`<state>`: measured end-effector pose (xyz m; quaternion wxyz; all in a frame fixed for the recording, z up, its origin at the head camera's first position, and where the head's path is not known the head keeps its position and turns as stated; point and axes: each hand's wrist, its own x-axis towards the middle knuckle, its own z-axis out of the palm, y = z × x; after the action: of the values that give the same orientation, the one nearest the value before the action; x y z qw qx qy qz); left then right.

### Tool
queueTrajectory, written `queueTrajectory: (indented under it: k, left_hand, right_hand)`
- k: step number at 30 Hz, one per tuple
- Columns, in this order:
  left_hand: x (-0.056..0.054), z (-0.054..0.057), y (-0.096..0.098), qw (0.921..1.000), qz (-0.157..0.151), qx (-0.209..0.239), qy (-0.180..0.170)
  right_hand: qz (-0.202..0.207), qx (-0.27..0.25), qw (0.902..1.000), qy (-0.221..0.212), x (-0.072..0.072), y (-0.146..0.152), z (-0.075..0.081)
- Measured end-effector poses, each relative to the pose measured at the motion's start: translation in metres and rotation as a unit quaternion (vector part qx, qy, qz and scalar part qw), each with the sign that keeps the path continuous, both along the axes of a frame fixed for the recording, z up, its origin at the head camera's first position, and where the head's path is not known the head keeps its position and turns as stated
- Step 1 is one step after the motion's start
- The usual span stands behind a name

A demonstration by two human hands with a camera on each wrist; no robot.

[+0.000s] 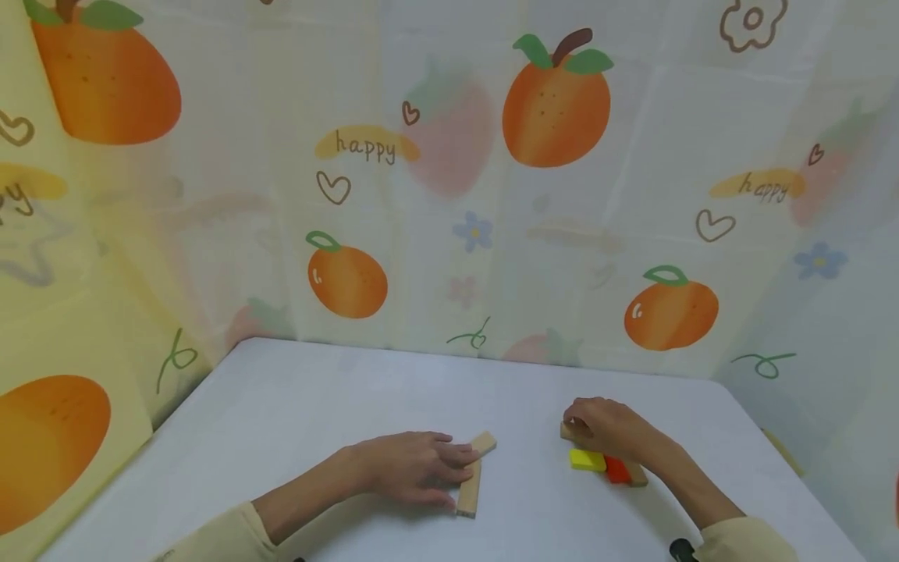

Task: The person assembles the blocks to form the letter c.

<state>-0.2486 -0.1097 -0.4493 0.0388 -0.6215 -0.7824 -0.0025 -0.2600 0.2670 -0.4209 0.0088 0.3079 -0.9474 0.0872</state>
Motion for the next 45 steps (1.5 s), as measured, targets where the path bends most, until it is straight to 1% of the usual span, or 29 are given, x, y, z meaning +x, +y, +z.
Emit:
queueTrajectory:
  k: [4, 9, 14, 17, 22, 26, 29, 32, 34, 36, 39, 42, 45]
  left_hand:
    - [0.000, 0.001, 0.001, 1.0000, 0.004, -0.003, -0.004]
    - [0.000, 0.002, 0.001, 0.9999, 0.010, -0.007, -0.010]
    - [-0.001, 0.000, 0.001, 0.9998, 0.013, -0.007, -0.015]
    - [-0.001, 0.000, 0.001, 0.9997, 0.014, -0.006, -0.020]
    - [-0.001, -0.001, 0.002, 0.9996, 0.013, -0.004, -0.026]
    - [-0.001, 0.000, 0.002, 0.9994, 0.013, -0.003, -0.031]
    - [-0.001, -0.001, 0.001, 0.9991, 0.019, -0.005, -0.038]
    - [0.000, 0.000, 0.002, 0.9990, 0.023, -0.008, -0.037]
    - [0.000, 0.001, 0.003, 0.9988, 0.027, -0.011, -0.039]
    - [0.000, 0.003, 0.003, 0.9983, 0.030, -0.013, -0.048]
    - [0.000, 0.005, 0.004, 0.9976, 0.034, -0.013, -0.059]
    - [0.001, 0.006, 0.004, 0.9982, 0.031, -0.010, -0.051]
    - [0.002, 0.006, 0.004, 0.9986, 0.028, -0.006, -0.045]
  right_hand:
    - [0.030, -0.006, 0.9990, 0.033, 0.002, -0.004, 0.006]
    - [0.060, -0.018, 0.9961, 0.062, 0.013, -0.016, 0.018]
    - [0.109, -0.035, 0.9870, 0.113, 0.027, -0.028, 0.024]
    - [0.127, -0.034, 0.9824, 0.133, 0.036, -0.036, 0.028]
    - [0.131, -0.013, 0.9848, 0.114, 0.050, -0.050, 0.035]
    - [0.114, 0.005, 0.9918, 0.057, 0.057, -0.062, 0.037]
    - [0.110, 0.013, 0.9936, 0.021, 0.062, -0.070, 0.035]
    - [0.133, 0.012, 0.9905, 0.030, 0.068, -0.076, 0.031]
    - [0.144, 0.010, 0.9893, 0.022, 0.072, -0.080, 0.029]
    - [0.147, 0.010, 0.9891, 0.003, 0.075, -0.085, 0.026]
    - [0.145, 0.007, 0.9885, -0.041, 0.080, -0.093, 0.022]
    - [0.178, -0.003, 0.9833, -0.037, 0.084, -0.099, 0.014]
    - [0.212, -0.011, 0.9769, -0.020, 0.087, -0.105, 0.006]
